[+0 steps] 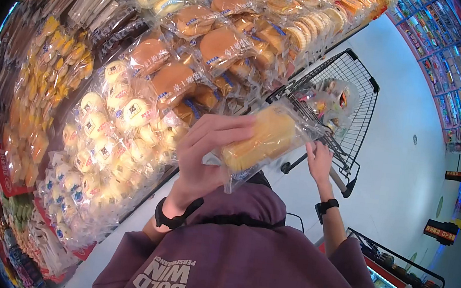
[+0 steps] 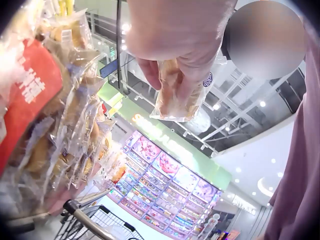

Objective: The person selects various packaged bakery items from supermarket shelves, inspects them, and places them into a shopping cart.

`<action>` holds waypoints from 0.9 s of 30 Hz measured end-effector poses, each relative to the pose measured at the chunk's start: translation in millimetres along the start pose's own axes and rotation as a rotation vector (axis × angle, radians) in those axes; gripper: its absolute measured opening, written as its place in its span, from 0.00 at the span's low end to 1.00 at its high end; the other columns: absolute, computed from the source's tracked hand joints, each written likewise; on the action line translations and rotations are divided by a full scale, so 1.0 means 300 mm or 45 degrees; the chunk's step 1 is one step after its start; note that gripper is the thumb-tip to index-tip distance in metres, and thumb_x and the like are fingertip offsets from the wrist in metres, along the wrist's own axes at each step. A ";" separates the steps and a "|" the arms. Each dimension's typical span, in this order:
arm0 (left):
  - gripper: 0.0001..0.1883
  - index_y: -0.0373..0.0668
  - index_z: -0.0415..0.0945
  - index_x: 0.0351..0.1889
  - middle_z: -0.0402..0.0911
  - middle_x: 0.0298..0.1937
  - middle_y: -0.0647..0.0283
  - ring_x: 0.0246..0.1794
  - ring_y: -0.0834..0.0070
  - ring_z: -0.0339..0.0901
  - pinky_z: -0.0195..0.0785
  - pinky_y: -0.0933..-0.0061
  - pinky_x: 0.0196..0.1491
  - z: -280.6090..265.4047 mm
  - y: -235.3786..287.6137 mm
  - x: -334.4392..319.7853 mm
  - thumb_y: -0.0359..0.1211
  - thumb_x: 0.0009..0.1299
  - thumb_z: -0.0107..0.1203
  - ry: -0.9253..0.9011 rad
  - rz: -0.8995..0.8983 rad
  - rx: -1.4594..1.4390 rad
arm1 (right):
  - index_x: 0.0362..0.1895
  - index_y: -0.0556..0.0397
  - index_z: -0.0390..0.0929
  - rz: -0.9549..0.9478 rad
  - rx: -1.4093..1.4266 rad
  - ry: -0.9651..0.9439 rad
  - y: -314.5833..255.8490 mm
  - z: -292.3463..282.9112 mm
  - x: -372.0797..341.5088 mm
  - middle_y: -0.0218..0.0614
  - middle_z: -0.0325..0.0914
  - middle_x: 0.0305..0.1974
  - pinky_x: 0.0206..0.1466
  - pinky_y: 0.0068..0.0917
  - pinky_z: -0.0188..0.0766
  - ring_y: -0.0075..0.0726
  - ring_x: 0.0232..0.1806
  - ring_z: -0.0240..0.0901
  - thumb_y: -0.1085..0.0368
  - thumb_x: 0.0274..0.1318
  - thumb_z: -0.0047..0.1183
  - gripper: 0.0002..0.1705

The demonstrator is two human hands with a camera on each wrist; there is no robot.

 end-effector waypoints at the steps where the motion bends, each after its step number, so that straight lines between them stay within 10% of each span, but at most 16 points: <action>1: 0.22 0.41 0.83 0.45 0.85 0.48 0.58 0.46 0.63 0.81 0.74 0.69 0.48 -0.014 0.028 -0.009 0.23 0.49 0.66 -0.011 0.099 0.081 | 0.40 0.55 0.79 0.014 -0.025 0.042 -0.001 0.000 -0.014 0.45 0.78 0.31 0.44 0.44 0.66 0.52 0.38 0.75 0.46 0.64 0.52 0.23; 7: 0.22 0.45 0.85 0.42 0.84 0.49 0.60 0.45 0.62 0.82 0.79 0.69 0.44 -0.051 0.147 -0.109 0.23 0.44 0.62 -0.079 0.440 0.376 | 0.27 0.52 0.78 0.169 -0.187 0.391 -0.031 -0.011 -0.038 0.44 0.76 0.23 0.39 0.45 0.67 0.52 0.31 0.75 0.45 0.63 0.51 0.24; 14: 0.22 0.47 0.85 0.42 0.85 0.50 0.65 0.47 0.62 0.82 0.81 0.69 0.43 -0.054 0.230 -0.179 0.22 0.47 0.62 -0.159 0.454 0.473 | 0.25 0.52 0.77 0.276 -0.078 0.216 -0.007 0.018 -0.047 0.47 0.79 0.25 0.41 0.45 0.67 0.54 0.31 0.76 0.44 0.66 0.46 0.27; 23: 0.22 0.45 0.84 0.42 0.85 0.49 0.62 0.45 0.65 0.82 0.77 0.69 0.46 -0.025 0.371 -0.271 0.19 0.47 0.64 -0.132 0.330 0.493 | 0.32 0.55 0.75 0.153 -0.096 0.011 -0.034 0.036 -0.096 0.50 0.81 0.31 0.46 0.48 0.70 0.57 0.38 0.78 0.42 0.67 0.43 0.28; 27: 0.22 0.34 0.78 0.49 0.85 0.45 0.55 0.48 0.69 0.82 0.75 0.71 0.50 0.005 0.356 -0.353 0.23 0.56 0.69 -0.021 -0.161 0.111 | 0.36 0.56 0.73 0.058 -0.115 -0.004 -0.043 0.050 -0.144 0.49 0.81 0.33 0.46 0.47 0.71 0.55 0.40 0.79 0.41 0.67 0.43 0.28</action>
Point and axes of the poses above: each hand's wrist, its own x-axis towards the middle knuckle, its own z-axis out of the palm, y = z × x, the point moved 8 cm from there along x, towards the middle knuckle
